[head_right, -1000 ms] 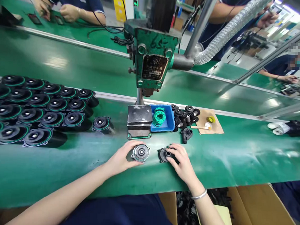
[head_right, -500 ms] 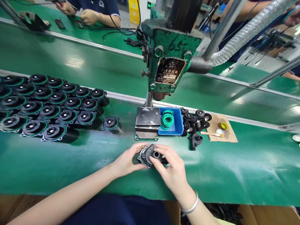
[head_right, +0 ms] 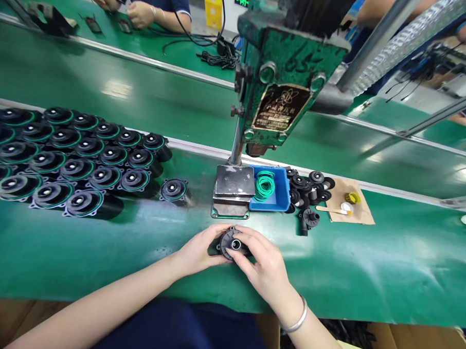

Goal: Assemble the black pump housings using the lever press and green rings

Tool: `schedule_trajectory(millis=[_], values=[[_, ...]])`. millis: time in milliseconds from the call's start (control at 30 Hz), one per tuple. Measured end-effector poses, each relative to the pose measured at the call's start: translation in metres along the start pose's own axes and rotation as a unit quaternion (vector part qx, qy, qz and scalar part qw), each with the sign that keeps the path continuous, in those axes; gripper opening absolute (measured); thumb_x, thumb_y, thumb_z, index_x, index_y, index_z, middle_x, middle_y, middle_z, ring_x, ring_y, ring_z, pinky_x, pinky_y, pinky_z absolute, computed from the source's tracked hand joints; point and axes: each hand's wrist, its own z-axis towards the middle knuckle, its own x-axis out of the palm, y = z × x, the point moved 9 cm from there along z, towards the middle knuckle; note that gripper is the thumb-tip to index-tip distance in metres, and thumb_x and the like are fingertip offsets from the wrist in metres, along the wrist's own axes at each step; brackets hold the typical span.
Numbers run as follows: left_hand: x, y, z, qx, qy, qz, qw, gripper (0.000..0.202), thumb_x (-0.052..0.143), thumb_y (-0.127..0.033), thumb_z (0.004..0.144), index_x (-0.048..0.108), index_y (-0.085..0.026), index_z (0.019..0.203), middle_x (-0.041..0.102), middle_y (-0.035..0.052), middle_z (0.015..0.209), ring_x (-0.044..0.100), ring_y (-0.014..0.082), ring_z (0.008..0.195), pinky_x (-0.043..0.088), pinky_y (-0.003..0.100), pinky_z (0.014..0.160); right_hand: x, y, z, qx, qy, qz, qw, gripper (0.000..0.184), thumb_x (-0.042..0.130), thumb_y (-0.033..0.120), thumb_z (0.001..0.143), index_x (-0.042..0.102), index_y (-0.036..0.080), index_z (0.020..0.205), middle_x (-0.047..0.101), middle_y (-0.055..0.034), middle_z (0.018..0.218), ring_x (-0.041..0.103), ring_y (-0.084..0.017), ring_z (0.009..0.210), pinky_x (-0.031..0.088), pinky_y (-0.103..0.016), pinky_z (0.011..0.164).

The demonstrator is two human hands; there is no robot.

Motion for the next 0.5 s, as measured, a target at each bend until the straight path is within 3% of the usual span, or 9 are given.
schedule_trajectory(millis=[233,333,500], values=[[-0.001,0.000,-0.001,0.001,-0.001,0.000,1.000,0.072,0.077,-0.035,0.075,0.038,-0.023,0.135,0.056,0.0129,0.133,0.058,0.0291,0.121,0.049,0.047,0.103,0.001,-0.003,0.001,0.001,0.002,0.007,1.000,0.023,0.061,0.020,0.088,0.061,0.020,0.111,0.065,-0.0065,0.114,0.063,-0.015,0.108,0.057,-0.030,0.095],[-0.001,-0.007,-0.002,0.047,-0.007,0.000,0.999,0.074,0.073,-0.032,0.079,0.031,-0.025,0.139,0.053,0.0139,0.136,0.055,0.0279,0.125,0.048,0.047,0.104,0.003,-0.004,0.000,0.000,0.005,0.014,1.000,0.023,0.062,0.022,0.088,0.060,0.020,0.110,0.064,-0.0068,0.115,0.063,-0.015,0.109,0.056,-0.029,0.095],[0.007,-0.013,-0.007,0.110,-0.007,0.051,0.993,0.063,0.071,-0.026,0.080,0.039,-0.028,0.134,0.052,0.0124,0.136,0.054,0.0266,0.126,0.048,0.045,0.104,0.012,-0.021,-0.009,0.081,0.004,0.040,0.996,0.027,0.062,0.032,0.088,0.052,0.020,0.110,0.065,-0.0079,0.112,0.067,-0.015,0.101,0.059,-0.027,0.086]])
